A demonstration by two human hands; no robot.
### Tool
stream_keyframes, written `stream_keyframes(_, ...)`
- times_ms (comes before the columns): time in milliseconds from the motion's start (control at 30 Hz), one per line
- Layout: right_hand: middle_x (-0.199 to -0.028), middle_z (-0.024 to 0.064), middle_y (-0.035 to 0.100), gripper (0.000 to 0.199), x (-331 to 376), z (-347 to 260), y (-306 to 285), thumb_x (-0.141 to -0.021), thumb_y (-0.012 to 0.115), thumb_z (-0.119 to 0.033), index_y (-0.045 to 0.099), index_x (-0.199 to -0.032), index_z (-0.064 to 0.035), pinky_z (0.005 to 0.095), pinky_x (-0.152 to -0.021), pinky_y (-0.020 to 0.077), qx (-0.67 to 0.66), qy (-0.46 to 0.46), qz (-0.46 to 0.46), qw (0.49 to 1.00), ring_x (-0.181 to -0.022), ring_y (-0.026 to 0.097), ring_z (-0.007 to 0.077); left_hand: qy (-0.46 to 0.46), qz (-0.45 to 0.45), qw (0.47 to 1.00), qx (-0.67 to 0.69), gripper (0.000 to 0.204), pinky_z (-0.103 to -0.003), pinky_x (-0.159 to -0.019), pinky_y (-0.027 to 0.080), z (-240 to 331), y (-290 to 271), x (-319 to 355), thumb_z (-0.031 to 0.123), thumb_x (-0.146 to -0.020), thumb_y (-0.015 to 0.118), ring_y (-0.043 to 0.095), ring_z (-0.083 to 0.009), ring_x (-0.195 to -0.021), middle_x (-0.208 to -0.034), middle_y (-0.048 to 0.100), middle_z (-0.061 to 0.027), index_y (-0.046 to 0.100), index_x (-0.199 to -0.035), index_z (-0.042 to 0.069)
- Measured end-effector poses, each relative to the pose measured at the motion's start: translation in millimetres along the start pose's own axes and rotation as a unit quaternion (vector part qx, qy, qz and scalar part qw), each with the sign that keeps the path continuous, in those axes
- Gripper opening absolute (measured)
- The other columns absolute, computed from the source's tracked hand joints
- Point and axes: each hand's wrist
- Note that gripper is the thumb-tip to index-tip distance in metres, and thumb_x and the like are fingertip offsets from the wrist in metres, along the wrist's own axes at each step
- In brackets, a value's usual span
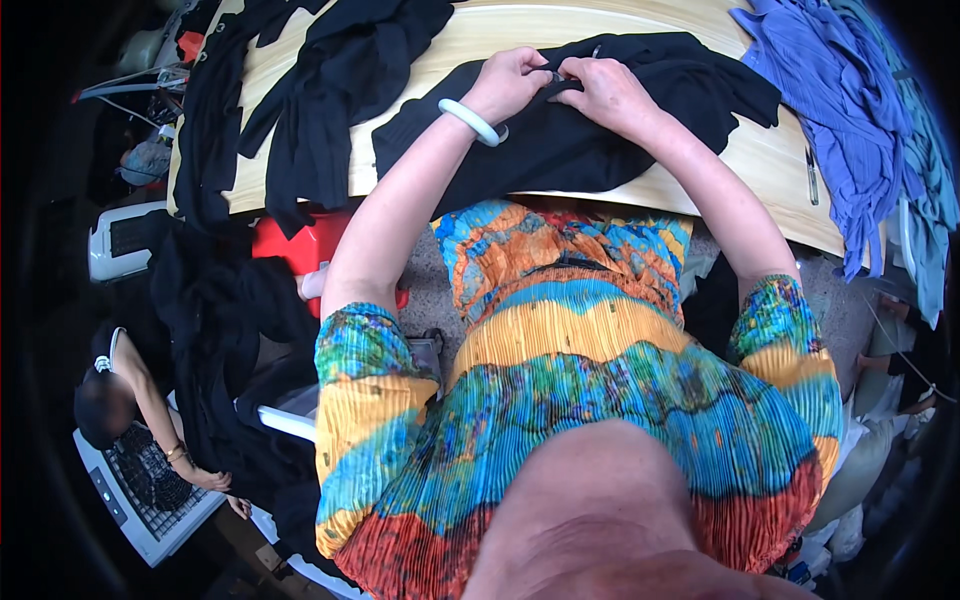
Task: Trimming excess threads from buttons on black knit garments using small scissors.
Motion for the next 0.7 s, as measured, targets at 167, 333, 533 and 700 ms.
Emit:
stream_keyframes(167, -0.076, 0.0175, 0.060, 0.023, 0, 10, 0, -0.072, 0.062, -0.022, 0.058, -0.082, -0.0024, 0.0416, -0.072, 0.0463, -0.015, -0.015, -0.006, 1.000, -0.079, 0.058, 0.0340, 0.115, -0.042, 0.989, -0.086, 0.043, -0.032, -0.077, 0.045, 13, -4, 17, 0.023, -0.072, 0.063, 0.059, -0.0263, -0.086, -0.093, 0.060, -0.0175, 0.053, -0.105, -0.001)
stream_keyframes(333, -0.075, 0.0189, 0.059, 0.019, -7, 6, -13, -0.075, 0.058, -0.018, 0.056, -0.082, -0.0002, 0.0426, -0.072, 0.0461, -0.022, -0.057, -0.084, 0.995, -0.078, 0.057, 0.0351, 0.128, 0.001, 0.980, -0.153, 0.037, -0.036, -0.081, 0.045, 13, 1, 23, 0.019, -0.074, 0.059, 0.057, -0.0333, -0.092, -0.097, 0.058, -0.0211, 0.053, -0.105, -0.001)
stream_keyframes(533, -0.075, 0.0211, 0.058, 0.013, -1, 0, -6, -0.077, 0.048, -0.008, 0.054, -0.080, 0.0025, 0.0419, -0.072, 0.0460, 0.036, -0.042, -0.081, 0.995, -0.079, 0.057, 0.0352, 0.204, 0.077, 0.948, -0.233, 0.032, -0.038, -0.077, 0.045, 4, 17, 22, 0.011, -0.075, 0.052, 0.056, -0.0342, -0.089, -0.091, 0.058, -0.0211, 0.052, -0.104, -0.002)
stream_keyframes(700, -0.081, 0.0209, 0.058, 0.014, 3, -2, 1, -0.077, 0.044, -0.008, 0.052, -0.083, 0.0018, 0.0414, -0.071, 0.0466, 0.105, -0.062, -0.054, 0.991, -0.078, 0.057, 0.0349, 0.232, 0.108, 0.923, -0.287, 0.025, -0.041, -0.075, 0.045, 3, 20, 22, 0.008, -0.074, 0.048, 0.055, -0.0340, -0.083, -0.084, 0.058, -0.0196, 0.053, -0.096, -0.003)
Point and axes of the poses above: each hand's wrist, its own x-axis away from the middle knuckle, its own y-axis out of the palm, z = x × y
